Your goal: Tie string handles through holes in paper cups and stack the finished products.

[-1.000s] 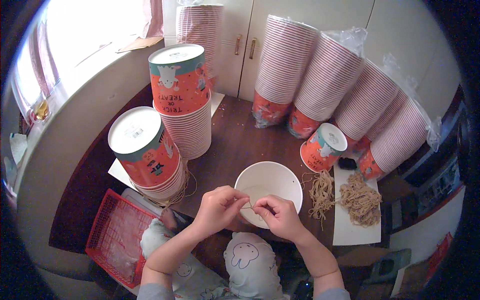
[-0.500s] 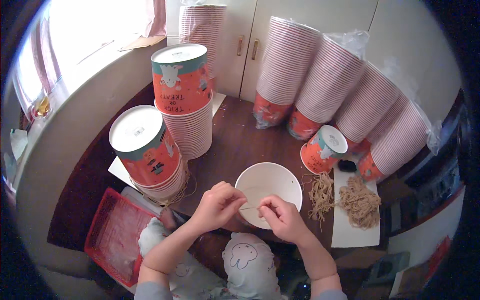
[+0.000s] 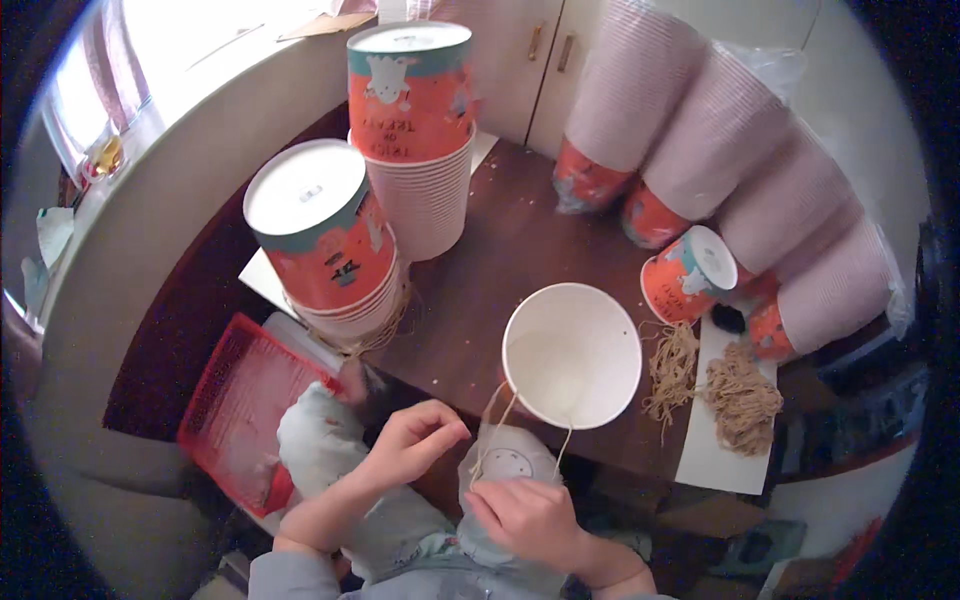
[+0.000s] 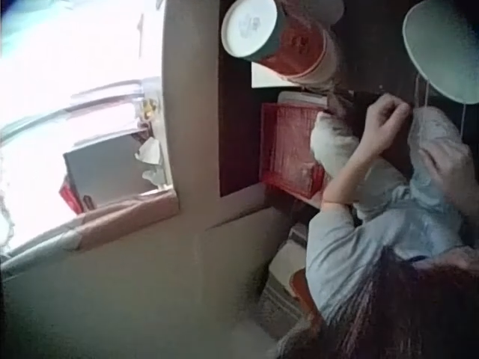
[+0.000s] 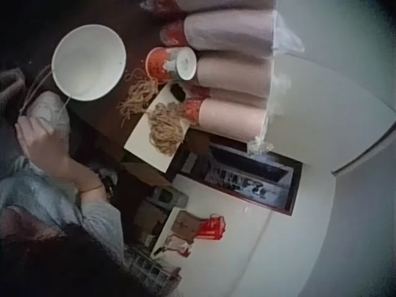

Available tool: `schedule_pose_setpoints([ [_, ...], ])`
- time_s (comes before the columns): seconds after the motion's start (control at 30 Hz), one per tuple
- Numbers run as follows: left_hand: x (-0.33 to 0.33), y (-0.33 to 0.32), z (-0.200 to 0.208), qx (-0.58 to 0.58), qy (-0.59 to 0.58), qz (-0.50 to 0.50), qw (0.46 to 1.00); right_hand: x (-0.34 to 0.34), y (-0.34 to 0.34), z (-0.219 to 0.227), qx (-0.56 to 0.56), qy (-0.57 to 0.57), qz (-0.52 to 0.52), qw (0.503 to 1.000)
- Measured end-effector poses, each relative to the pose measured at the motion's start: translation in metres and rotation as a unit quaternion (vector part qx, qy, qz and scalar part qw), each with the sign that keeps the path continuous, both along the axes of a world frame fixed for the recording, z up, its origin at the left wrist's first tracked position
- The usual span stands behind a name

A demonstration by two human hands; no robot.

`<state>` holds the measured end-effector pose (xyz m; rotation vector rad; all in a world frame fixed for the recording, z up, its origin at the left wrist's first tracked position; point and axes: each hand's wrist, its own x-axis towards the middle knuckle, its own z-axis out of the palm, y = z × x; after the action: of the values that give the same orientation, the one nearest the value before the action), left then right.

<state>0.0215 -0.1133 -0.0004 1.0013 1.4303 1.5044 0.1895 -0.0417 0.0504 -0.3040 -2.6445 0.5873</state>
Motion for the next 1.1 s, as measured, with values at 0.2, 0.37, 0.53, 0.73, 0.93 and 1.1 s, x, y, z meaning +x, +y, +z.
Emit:
schedule_pose_setpoints([
  [0.2, 0.023, -0.029, -0.003, -0.049, -0.09, -0.025, 0.994, 0.0, -0.023, -0.02, 0.019, -0.037, -0.012, 0.999],
  [0.37, 0.032, -0.032, 0.0, -0.06, -0.125, -0.024, 0.99, 0.003, -0.03, -0.029, 0.049, -0.041, -0.012, 0.998],
  [0.53, 0.04, -0.034, -0.007, -0.113, -0.235, 0.008, 0.965, 0.009, -0.034, -0.036, 0.039, -0.03, -0.005, 0.999],
  [0.73, 0.053, -0.032, -0.005, -0.128, -0.333, 0.021, 0.934, 0.017, -0.038, -0.04, 0.054, -0.036, 0.017, 0.998],
  [0.93, 0.05, -0.027, -0.009, -0.127, -0.403, 0.009, 0.906, 0.026, -0.053, -0.045, -0.088, -0.007, 0.196, 0.977],
  [1.1, 0.048, -0.015, 0.002, -0.107, -0.455, 0.028, 0.884, 0.026, -0.062, -0.049, -0.271, -0.127, 0.341, 0.891],
])
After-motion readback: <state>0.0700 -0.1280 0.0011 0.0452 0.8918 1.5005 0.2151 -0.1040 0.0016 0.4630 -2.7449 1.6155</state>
